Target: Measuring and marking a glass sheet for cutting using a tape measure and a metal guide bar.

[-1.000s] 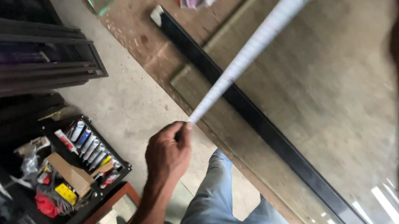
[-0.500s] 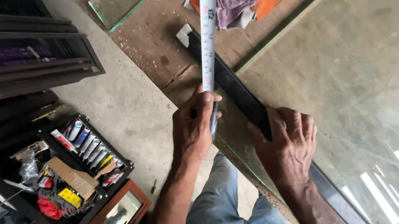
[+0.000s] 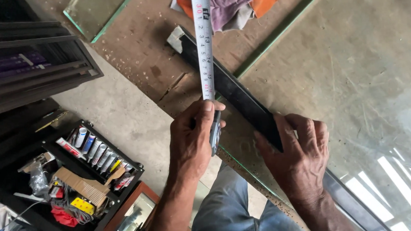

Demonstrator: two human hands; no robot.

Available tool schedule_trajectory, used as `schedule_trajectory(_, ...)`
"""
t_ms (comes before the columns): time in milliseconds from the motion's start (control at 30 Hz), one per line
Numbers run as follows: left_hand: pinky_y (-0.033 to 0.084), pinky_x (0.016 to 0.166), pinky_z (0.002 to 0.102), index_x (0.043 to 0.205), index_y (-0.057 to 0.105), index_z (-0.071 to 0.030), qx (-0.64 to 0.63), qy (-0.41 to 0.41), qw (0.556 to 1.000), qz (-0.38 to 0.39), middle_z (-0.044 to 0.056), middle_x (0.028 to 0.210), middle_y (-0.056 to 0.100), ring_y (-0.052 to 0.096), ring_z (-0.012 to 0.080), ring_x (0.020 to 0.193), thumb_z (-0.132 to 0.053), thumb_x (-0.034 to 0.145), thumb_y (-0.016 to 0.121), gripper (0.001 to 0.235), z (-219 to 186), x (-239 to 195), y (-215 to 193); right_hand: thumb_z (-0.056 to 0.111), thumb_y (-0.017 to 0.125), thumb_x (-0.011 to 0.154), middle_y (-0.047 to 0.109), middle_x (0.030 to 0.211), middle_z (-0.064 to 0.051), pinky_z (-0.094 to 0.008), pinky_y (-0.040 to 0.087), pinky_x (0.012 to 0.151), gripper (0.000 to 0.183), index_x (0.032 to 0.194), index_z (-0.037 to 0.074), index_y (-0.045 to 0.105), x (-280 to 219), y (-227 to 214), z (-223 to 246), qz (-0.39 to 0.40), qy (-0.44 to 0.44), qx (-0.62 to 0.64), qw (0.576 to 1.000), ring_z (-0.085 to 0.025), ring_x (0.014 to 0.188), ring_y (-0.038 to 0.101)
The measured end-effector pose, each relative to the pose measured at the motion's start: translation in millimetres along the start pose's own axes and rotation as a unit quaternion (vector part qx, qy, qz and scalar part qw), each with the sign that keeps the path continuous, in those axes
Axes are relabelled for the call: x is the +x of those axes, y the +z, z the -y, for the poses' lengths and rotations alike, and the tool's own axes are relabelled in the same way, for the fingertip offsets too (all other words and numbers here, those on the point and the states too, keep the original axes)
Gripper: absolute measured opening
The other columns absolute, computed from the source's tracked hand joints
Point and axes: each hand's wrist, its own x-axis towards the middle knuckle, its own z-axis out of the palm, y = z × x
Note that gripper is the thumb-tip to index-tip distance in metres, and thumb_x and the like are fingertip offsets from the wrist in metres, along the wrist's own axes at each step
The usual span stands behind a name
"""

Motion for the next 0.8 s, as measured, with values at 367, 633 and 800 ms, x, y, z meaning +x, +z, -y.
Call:
schedule_trajectory(367,0.054,0.061,0.026,0.095,0.074,-0.019,-0.015,0.048,0.999,-0.002,0.002,0.132,0.073,0.075,0.017,0.078,-0.048,0.096,0.051,0.037,5,-1,2,0.031,0.088,0.095,0.062,0.109,-0.013,-0.043,0.049,0.083,0.039,0.118,0.004,0.072,-1,0,-4,0.017,0.009,0.016,1.0,-0.032,0.091,0.056)
schedule_trajectory(633,0.053,0.061,0.031,0.097,0.077,-0.017,0.124,0.085,0.988,-0.043,0.002,0.089,0.078,0.068,0.0168,0.07,-0.045,0.099,0.047,0.041,-2,-15,-9,0.035,0.091,0.09,0.063,0.116,-0.022,-0.049,0.048,0.094,0.058,0.127,-0.003,0.068,-1,-8,-12,0.029,0.036,0.056,0.997,-0.038,0.101,0.059)
schedule_trajectory(800,0.041,0.056,0.044,0.072,0.06,-0.016,0.357,0.201,0.91,-0.057,0.013,0.061,0.06,0.054,0.0343,0.057,-0.037,0.102,0.056,0.037,1,-21,-17,0.01,0.062,0.114,0.066,0.124,-0.023,-0.04,0.051,0.084,0.026,0.131,-0.01,0.064,55,-29,-86,-0.04,0.081,0.159,0.983,-0.027,0.082,0.061)
